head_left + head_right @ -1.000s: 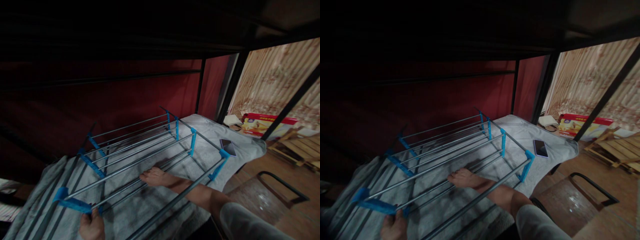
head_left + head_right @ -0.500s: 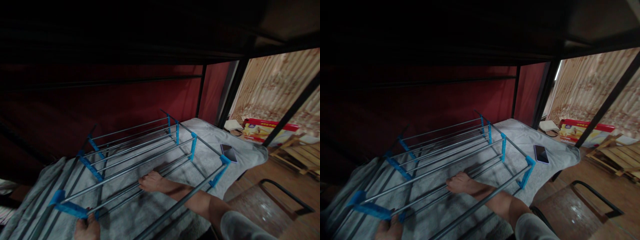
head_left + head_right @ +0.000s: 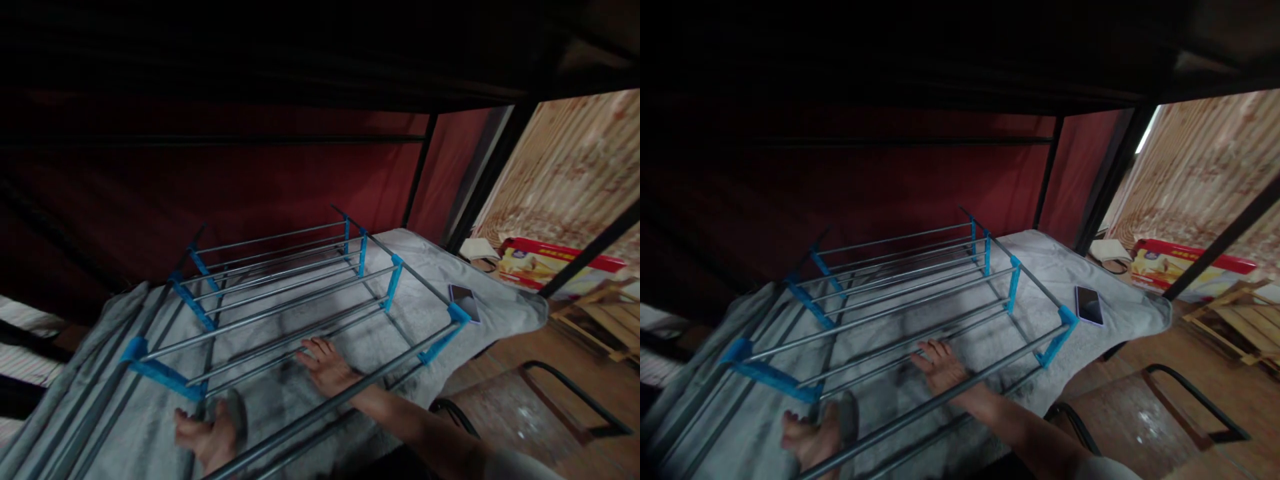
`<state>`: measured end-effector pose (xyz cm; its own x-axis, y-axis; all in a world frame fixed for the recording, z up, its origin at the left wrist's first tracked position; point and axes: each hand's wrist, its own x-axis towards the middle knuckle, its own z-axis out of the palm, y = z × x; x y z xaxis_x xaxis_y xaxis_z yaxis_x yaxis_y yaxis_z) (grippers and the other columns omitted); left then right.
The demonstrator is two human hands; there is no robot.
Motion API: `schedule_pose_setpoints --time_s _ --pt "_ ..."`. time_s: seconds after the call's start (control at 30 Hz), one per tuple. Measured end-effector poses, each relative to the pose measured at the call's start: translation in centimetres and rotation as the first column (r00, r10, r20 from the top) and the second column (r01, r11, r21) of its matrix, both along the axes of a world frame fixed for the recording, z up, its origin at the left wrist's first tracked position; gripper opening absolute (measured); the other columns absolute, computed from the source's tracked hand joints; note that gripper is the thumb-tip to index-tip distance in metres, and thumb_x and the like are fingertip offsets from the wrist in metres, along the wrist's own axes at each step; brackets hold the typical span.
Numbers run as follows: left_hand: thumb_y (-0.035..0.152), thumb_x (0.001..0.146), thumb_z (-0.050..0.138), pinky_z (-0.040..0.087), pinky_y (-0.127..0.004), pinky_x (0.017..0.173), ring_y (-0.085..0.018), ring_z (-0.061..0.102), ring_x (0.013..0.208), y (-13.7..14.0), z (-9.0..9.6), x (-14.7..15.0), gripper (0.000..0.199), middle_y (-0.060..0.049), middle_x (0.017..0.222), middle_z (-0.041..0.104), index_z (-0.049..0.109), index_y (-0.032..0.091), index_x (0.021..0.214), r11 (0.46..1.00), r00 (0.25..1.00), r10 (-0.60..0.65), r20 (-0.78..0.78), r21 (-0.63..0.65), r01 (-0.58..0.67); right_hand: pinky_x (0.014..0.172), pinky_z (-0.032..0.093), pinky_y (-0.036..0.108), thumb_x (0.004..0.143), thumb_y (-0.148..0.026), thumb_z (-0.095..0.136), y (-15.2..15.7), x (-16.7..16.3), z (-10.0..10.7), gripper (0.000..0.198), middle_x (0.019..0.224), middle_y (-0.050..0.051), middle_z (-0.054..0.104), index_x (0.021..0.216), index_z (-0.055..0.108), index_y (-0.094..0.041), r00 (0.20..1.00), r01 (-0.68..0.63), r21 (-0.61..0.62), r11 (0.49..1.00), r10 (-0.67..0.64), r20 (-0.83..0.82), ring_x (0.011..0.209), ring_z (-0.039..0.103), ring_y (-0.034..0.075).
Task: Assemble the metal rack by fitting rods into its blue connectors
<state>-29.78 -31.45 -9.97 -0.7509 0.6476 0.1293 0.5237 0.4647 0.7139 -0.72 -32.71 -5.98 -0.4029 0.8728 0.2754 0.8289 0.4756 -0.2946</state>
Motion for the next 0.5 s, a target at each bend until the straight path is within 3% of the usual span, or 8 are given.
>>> schedule_pose_setpoints --time_s 0.07,0.17,0.23,0.33,0.5 --pt "0.044 0.084 0.058 0.051 -0.05 0.102 -0.038 0.058 0.126 -0.5 0.4 1.0 0.08 -0.02 0.149 0.043 0.027 0.02 0.154 0.995 0.992 -0.014 0.129 -0.101 0.028 0.124 0.027 0.042 0.095 -0.02 0.049 -0.2 1.3 -1.0 0.058 0.162 0.004 0.038 0.152 0.046 -0.027 0.998 0.046 -0.088 0.995 -0.043 0.036 0.148 0.036 0.026" --pt "0.029 0.086 0.057 0.039 -0.042 0.117 -0.032 0.045 0.142 -0.8 1.2 2.0 0.066 -0.02 0.157 0.038 0.042 0.013 0.148 0.956 0.967 -0.224 0.117 -0.164 0.242 0.125 0.027 0.047 0.097 -0.024 0.046 0.2 2.7 -2.2 0.054 0.161 0.007 0.038 0.152 0.047 -0.022 0.993 0.095 -0.156 0.983 -0.082 0.087 0.148 0.036 0.027" --pt "0.022 0.086 0.055 0.033 -0.041 0.121 -0.031 0.036 0.148 -1.1 1.3 2.4 0.057 -0.02 0.16 0.037 0.051 0.011 0.142 0.905 0.93 -0.367 0.021 -0.221 0.363 0.125 0.025 0.05 0.098 -0.026 0.043 0.5 3.1 -2.9 0.053 0.161 0.006 0.038 0.151 0.048 -0.024 0.99 0.106 -0.135 0.985 -0.092 0.11 0.148 0.036 0.026" --pt "0.02 0.087 0.053 0.031 -0.047 0.122 -0.035 0.029 0.151 -1.9 0.9 2.8 0.055 -0.018 0.162 0.036 0.054 0.013 0.142 0.833 0.864 -0.496 -0.092 -0.333 0.442 0.125 0.024 0.055 0.099 -0.029 0.041 0.5 3.7 -4.0 0.053 0.16 0.005 0.039 0.152 0.046 -0.026 0.985 0.118 -0.073 0.99 -0.107 0.136 0.147 0.038 0.027" --pt "0.018 0.087 0.05 0.033 -0.047 0.12 -0.034 0.031 0.151 -2.9 0.7 3.6 0.061 -0.015 0.162 0.036 0.049 0.014 0.148 0.819 0.814 -0.541 -0.21 -0.353 0.453 0.122 0.018 0.063 0.1 -0.029 0.032 0.8 6.8 -6.5 0.054 0.159 0.012 0.041 0.149 0.051 -0.021 0.935 0.317 0.042 0.948 -0.319 0.155 0.147 0.038 0.033"
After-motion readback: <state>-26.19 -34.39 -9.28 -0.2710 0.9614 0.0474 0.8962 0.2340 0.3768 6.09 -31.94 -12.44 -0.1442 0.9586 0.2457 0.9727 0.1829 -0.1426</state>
